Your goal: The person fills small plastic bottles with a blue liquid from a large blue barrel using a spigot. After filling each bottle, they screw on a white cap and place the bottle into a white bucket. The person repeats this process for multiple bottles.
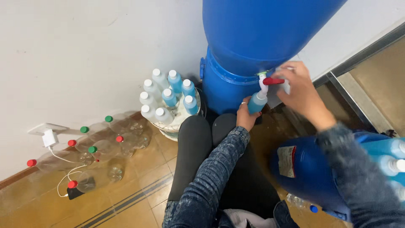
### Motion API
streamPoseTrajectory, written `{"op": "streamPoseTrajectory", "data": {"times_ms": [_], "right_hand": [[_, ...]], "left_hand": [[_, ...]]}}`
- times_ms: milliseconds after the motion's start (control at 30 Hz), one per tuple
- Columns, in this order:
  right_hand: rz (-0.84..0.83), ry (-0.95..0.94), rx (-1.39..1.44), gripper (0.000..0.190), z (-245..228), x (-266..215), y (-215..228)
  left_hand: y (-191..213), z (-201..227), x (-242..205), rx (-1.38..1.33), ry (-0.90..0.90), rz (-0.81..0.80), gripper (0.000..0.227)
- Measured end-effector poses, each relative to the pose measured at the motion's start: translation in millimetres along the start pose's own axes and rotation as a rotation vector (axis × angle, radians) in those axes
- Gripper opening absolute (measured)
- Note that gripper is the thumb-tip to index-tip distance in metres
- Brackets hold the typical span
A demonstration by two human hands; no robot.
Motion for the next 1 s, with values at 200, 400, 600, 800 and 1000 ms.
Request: {"op": "streamPoseTrajectory", "data": {"times_ms": [200,400,600,800,1000], "right_hand": [[0.207,-0.289,0.679,0.039,44,-89,-36],[0.339,-0.623,1.343,0.060,157,-183,-165],[0.381,-0.743,1.551,0.045,170,-205,-178],[0.427,-0.743,1.644,0.054,181,-206,-167],[0.302,-0.814,1.829,0.067,156,-207,-194]], "left_hand": [[-8,-5,0,0.026,0.057,-0.044,0.084],[-11,-6,1,0.094,0.078,-0.091,0.086],[-12,-7,3,0.102,0.050,-0.081,0.083],[-22,-14,5,0.181,0.038,-0.100,0.084],[-19,-9,3,0.179,0.047,-0.121,0.083]]}}
Point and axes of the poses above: each hand's wrist, its own x-axis towards the middle knuckle, its own y-axis out of the back of the hand, z = x × y, the point moved 10 cm from there along x, towards the middle knuckle, and after that the axes turned 14 degrees about x, right-handed, at the moved point
